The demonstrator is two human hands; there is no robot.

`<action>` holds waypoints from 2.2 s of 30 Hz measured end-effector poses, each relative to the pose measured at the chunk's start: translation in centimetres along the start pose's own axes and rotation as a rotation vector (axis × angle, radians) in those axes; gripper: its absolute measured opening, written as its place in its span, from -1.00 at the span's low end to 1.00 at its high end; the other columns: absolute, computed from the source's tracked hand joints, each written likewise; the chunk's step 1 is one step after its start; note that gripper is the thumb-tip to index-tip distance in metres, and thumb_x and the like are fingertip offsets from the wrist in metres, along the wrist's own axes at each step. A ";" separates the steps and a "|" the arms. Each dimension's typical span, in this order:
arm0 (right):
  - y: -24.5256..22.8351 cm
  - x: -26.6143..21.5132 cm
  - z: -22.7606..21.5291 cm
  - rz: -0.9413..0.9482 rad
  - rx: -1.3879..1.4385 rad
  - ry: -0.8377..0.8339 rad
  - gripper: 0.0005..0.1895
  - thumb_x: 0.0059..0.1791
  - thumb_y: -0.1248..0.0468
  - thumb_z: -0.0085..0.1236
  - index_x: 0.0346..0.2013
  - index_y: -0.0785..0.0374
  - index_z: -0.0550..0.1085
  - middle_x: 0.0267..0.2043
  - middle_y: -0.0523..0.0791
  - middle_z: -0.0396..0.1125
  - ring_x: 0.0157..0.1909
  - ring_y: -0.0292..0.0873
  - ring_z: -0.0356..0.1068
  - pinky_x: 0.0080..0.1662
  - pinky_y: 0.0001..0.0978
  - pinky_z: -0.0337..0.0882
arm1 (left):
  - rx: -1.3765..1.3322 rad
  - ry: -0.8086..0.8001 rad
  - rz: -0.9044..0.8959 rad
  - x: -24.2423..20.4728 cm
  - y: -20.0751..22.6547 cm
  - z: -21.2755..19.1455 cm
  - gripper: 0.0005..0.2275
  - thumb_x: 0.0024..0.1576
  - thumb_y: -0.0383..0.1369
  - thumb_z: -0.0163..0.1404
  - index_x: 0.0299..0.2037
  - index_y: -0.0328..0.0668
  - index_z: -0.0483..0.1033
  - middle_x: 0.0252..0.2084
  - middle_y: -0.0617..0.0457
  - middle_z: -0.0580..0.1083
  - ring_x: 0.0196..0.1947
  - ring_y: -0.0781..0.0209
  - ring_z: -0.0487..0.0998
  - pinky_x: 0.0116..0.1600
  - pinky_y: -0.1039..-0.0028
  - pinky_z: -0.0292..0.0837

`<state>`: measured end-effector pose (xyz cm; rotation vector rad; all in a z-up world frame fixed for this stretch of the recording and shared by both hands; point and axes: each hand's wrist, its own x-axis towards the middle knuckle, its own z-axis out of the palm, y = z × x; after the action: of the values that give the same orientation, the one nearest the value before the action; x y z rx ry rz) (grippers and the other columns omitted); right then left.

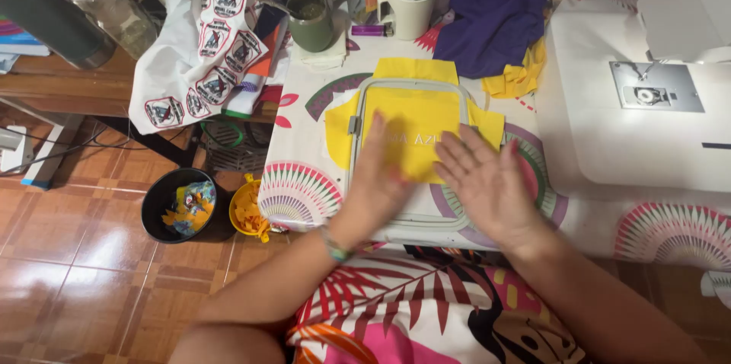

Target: The person uses scissors to cut a piece of white stabilizer fabric from a larger sheet. They then place a purple fabric piece onto an embroidery hoop and secure it by tightening the hoop's frame.

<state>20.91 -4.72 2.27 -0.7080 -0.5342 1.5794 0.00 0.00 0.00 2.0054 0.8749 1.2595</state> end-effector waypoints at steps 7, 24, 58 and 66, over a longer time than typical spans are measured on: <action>1.9 -1.4 6.2 0.142 0.060 -0.026 -0.20 0.02 -0.37 -0.39 0.36 0.03 0.23 0.40 0.10 0.22 0.43 0.15 0.20 0.42 0.11 0.14 | 0.323 -0.168 0.338 -1.1 6.3 2.9 -0.04 0.09 0.33 -0.27 0.46 -0.46 0.04 0.51 -0.39 0.06 0.56 -0.34 -0.02 0.58 -0.05 -0.27; -3.5 6.8 -4.9 -0.663 -2.093 0.244 -0.51 -0.04 -0.07 0.30 -0.55 0.19 0.32 -0.20 -0.04 0.17 -0.12 0.18 0.26 -0.14 0.01 0.31 | 1.118 -0.394 -0.346 7.8 -1.9 -6.3 -0.41 0.20 0.21 -0.30 -0.24 -0.11 0.64 -0.32 -0.04 0.56 -0.31 -0.13 0.69 -0.23 0.07 0.49; -2.3 7.6 -8.2 -0.447 -1.734 0.165 -0.75 0.08 0.34 0.07 -0.46 0.32 0.32 0.02 0.07 0.12 0.00 0.09 0.36 -0.12 -0.25 0.44 | 1.034 -0.194 -0.362 6.1 -7.3 -6.6 -0.53 0.33 -0.08 -0.38 -0.40 -0.07 0.57 -0.54 0.01 0.55 -0.44 -0.11 0.68 -0.36 0.11 0.53; -5.6 13.4 -6.9 -1.102 -1.943 0.117 -0.72 0.19 0.17 0.07 -0.35 0.24 0.37 -0.35 -0.01 0.23 -0.20 0.11 0.36 -0.16 -0.12 0.37 | 0.755 -0.244 -0.380 13.8 -4.1 -9.4 -0.51 0.32 0.01 -0.25 -0.14 -0.29 0.59 -0.23 -0.36 0.59 -0.10 -0.39 0.63 -0.03 -0.09 0.52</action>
<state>29.10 8.85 -0.54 -1.4186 -1.9341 -0.4398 -4.93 14.72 7.41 2.3061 1.6783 0.4779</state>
